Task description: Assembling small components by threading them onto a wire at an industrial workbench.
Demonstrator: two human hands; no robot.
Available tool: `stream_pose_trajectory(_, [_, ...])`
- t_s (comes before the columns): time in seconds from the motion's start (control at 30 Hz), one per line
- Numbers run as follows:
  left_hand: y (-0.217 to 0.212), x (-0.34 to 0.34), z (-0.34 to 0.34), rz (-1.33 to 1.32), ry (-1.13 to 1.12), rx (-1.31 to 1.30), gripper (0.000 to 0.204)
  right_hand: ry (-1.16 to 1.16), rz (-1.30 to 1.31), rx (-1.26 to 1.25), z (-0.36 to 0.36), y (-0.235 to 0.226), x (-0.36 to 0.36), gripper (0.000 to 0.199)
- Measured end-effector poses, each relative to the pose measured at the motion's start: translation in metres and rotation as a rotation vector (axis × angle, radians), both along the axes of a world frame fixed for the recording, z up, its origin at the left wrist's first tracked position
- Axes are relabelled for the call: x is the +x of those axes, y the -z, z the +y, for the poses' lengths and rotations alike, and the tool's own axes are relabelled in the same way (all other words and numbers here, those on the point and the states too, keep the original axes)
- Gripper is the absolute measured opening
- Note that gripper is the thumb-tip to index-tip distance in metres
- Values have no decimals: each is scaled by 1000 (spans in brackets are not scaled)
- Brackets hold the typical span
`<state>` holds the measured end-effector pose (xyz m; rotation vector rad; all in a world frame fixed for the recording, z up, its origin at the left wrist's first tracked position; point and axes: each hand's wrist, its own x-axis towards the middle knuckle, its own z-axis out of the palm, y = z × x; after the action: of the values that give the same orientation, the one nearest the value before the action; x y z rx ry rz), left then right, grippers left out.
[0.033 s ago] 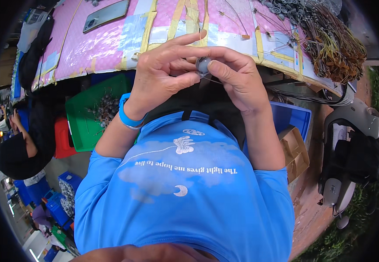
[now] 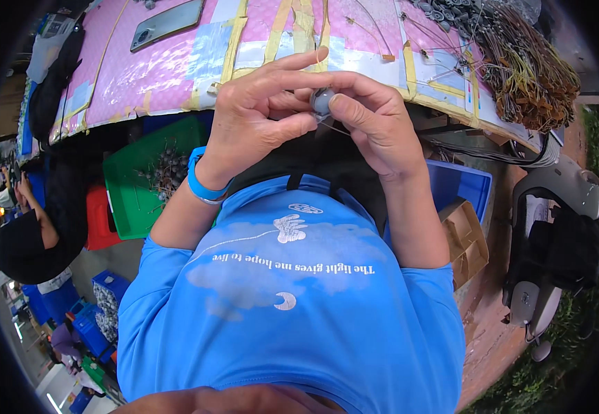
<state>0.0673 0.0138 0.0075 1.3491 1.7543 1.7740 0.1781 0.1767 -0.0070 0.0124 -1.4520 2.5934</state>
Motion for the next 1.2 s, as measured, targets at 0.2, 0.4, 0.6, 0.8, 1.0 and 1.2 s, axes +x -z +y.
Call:
stream_pose_trajectory(0.2, [-2, 14, 12, -34, -85, 35, 51, 15, 64, -163, 3, 6, -8, 36])
stream_pose_trajectory(0.4, [-2, 14, 15, -124, -184, -6, 43, 220, -23, -169, -20, 4, -15, 32])
stream_pose_trajectory(0.6, [13, 9, -3, 26, -277, 128, 27, 418, 16, 204, -22, 6, -10, 22])
stream_pose_trajectory(0.8, [5, 9, -28, 135, -281, 81, 22, 456, 101, 189, -28, 2, -9, 19])
stream_pose_trajectory(1.0, [-7, 6, -56, 218, -277, -30, 23, 138, 167, 384, -27, -11, -11, 25])
stream_pose_trajectory(1.2, [-8, 14, -83, 237, -305, 23, 25, -1, 185, 567, -43, -21, -17, 25])
